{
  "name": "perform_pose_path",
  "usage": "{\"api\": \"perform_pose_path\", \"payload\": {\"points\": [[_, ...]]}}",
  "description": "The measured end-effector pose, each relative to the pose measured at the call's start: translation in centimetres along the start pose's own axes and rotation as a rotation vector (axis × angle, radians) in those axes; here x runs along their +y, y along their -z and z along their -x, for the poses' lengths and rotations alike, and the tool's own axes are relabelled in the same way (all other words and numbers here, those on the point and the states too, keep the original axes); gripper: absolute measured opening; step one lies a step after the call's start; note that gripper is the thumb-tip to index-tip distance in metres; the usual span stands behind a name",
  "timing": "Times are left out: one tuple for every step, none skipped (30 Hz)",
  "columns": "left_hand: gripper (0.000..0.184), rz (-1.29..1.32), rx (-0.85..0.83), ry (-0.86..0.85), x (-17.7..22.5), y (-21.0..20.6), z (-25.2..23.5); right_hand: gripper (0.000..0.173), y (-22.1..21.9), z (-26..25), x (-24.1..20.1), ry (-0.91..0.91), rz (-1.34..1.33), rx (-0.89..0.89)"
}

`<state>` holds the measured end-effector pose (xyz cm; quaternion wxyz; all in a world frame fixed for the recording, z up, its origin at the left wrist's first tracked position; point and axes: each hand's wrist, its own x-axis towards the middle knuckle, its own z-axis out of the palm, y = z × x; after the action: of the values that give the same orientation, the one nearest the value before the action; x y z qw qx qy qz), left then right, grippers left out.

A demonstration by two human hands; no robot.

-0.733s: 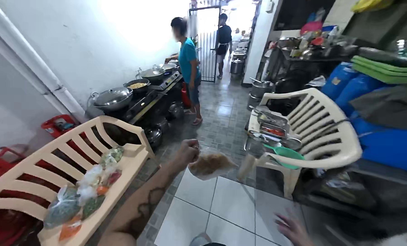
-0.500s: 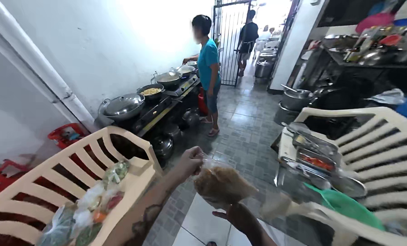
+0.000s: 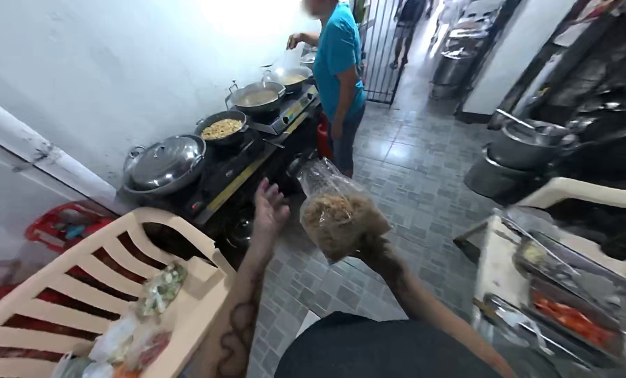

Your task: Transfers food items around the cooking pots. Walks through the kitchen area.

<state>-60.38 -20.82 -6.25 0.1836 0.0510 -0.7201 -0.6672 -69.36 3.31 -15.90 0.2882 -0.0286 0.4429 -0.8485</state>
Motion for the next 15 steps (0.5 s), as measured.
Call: {"api": "perform_pose_path", "payload": {"points": [[0.105,0.016,-0.002,0.014,-1.4,0.0,-1.6,0.027,-1.0,-3.4,-1.0,-0.029,-0.012,-0.027],[0.117,0.014,-0.018,0.040,-2.5,-0.4,-2.9,0.031,-1.8,-6.4,-1.6,-0.060,-0.019,-0.057],[0.118,0.020,-0.012,0.065,-3.2,-0.9,-4.1,0.030,-2.6,-9.0,-1.8,-0.086,-0.011,-0.089],[0.103,0.062,0.038,0.079,-3.7,-1.6,-5.6,0.028,-3.4,-11.5,-1.9,-0.113,-0.008,-0.121],[0.081,0.118,0.107,0.080,-4.2,-1.9,-7.5,0.025,-4.2,-13.8,-1.9,-0.144,-0.006,-0.156],[0.057,0.167,0.186,0.074,-4.6,-2.0,-9.5,0.023,-5.0,-16.2,-2.0,-0.174,-0.009,-0.188],[0.039,0.201,0.262,0.053,-5.0,-1.8,-11.6,0.023,-5.6,-18.6,-2.1,-0.195,-0.009,-0.225],[0.030,0.212,0.311,0.019,-5.4,-1.2,-13.8,0.024,-6.2,-21.0,-2.5,-0.190,0.003,-0.261],[0.028,0.207,0.340,-0.005,-5.8,-0.4,-16.0,0.025,-6.8,-23.3,-3.1,-0.163,0.027,-0.294],[0.029,0.201,0.353,-0.015,-6.4,0.5,-18.1,0.028,-7.2,-25.6,-3.7,-0.118,0.053,-0.333],[0.030,0.188,0.355,-0.015,-7.1,1.5,-20.2,0.039,-7.4,-28.0,-4.2,-0.059,0.067,-0.375],[0.033,0.176,0.350,-0.006,-7.7,2.6,-22.4,0.064,-7.3,-30.7,-4.6,-0.001,0.091,-0.420],[0.036,0.167,0.341,0.002,-8.0,3.5,-24.7,0.096,-7.1,-33.7,-5.2,0.064,0.154,-0.451],[0.038,0.154,0.319,0.009,-8.1,4.4,-27.2,0.114,-7.0,-36.7,-6.2,0.117,0.254,-0.459],[0.040,0.129,0.282,0.009,-8.5,5.1,-29.6,0.121,-7.0,-39.4,-7.3,0.151,0.361,-0.452]]}}
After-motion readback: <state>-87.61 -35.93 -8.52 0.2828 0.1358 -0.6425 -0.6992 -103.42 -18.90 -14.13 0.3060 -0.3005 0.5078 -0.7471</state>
